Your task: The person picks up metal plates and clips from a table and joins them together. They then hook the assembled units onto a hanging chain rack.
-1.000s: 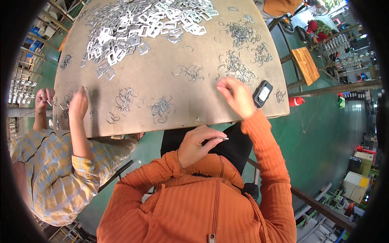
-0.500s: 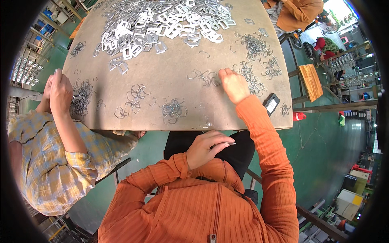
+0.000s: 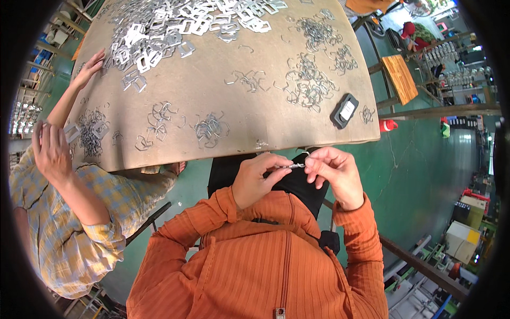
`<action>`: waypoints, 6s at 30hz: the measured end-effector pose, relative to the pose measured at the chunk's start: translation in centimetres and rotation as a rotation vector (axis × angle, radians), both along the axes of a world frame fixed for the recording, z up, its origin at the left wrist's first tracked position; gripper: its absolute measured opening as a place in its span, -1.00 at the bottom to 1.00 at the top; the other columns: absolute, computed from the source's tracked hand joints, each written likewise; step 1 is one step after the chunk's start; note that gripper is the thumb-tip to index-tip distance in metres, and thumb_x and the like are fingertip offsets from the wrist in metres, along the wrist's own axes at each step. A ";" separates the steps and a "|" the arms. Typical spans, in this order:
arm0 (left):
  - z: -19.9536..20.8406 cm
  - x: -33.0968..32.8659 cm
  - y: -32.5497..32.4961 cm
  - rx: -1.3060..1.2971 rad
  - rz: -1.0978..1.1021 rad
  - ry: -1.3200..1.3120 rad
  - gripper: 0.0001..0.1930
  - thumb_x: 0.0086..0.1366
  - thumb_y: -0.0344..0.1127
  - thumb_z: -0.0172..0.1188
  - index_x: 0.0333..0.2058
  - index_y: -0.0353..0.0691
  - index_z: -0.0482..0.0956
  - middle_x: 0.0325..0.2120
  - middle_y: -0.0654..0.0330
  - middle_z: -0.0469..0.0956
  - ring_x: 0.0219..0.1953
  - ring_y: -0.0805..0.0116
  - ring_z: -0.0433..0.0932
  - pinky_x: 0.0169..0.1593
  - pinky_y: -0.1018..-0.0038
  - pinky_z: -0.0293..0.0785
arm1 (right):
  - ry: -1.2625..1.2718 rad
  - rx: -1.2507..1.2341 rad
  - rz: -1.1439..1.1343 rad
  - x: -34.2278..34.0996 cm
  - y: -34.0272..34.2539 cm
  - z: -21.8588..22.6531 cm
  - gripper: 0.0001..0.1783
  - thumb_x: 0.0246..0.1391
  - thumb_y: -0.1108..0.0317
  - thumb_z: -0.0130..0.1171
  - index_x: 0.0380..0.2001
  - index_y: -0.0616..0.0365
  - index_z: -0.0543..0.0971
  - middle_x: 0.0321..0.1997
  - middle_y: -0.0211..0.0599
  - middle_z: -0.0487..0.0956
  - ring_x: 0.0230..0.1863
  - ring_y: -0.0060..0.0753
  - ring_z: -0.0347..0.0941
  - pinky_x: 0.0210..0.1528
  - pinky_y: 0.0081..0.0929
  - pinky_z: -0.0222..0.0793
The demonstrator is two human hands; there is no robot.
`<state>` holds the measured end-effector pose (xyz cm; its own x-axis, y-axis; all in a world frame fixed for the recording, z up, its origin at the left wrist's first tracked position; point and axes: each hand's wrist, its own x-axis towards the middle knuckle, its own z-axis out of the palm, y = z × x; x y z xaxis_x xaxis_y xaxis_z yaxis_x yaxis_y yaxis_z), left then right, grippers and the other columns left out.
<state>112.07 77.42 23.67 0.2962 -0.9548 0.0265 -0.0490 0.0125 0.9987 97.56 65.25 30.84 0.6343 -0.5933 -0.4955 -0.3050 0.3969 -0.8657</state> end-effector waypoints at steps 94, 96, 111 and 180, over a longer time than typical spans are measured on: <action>-1.9 0.4 -1.1 -0.185 -0.070 -0.123 -0.75 0.04 -0.61 0.13 -0.26 -0.28 0.56 -0.42 0.15 0.55 -0.43 0.33 0.50 -0.35 0.51 0.42 | 0.085 -0.993 0.410 14.0 -9.3 -7.9 -0.88 -0.06 0.41 0.18 -0.41 0.20 0.54 -0.38 -0.21 0.54 -0.40 -0.30 0.49 -0.36 -0.45 0.39; -1.7 0.4 -1.1 -0.184 -0.074 -0.130 -0.77 0.05 -0.59 0.14 -0.27 -0.27 0.57 -0.44 0.14 0.54 -0.43 0.30 0.50 -0.35 0.50 0.42 | 0.190 -1.017 0.425 16.4 -9.4 -8.4 -0.87 -0.09 0.36 0.20 -0.45 0.17 0.54 -0.38 -0.21 0.54 -0.38 -0.23 0.49 -0.33 -0.39 0.39; -0.7 0.3 -1.2 -0.151 -0.140 -0.187 -0.79 0.10 -0.52 0.15 -0.24 -0.31 0.55 -0.38 0.14 0.54 -0.38 0.36 0.51 -0.29 0.54 0.42 | 0.133 -0.949 0.261 13.0 -9.7 -8.4 -0.88 -0.10 0.51 0.13 -0.41 0.19 0.48 -0.50 -0.17 0.55 -0.47 -0.15 0.50 -0.42 -0.30 0.37; 4.8 1.2 -8.8 -0.390 -0.377 -0.162 -0.82 0.15 -0.54 0.07 -0.25 -0.28 0.53 -0.30 0.11 0.54 -0.26 0.26 0.53 -0.18 0.46 0.44 | 0.020 -0.829 -0.916 -4.3 6.1 3.0 -0.84 -0.01 0.65 0.07 -0.29 0.35 0.50 -0.39 -0.36 0.39 -0.43 -0.60 0.40 -0.38 -0.67 0.41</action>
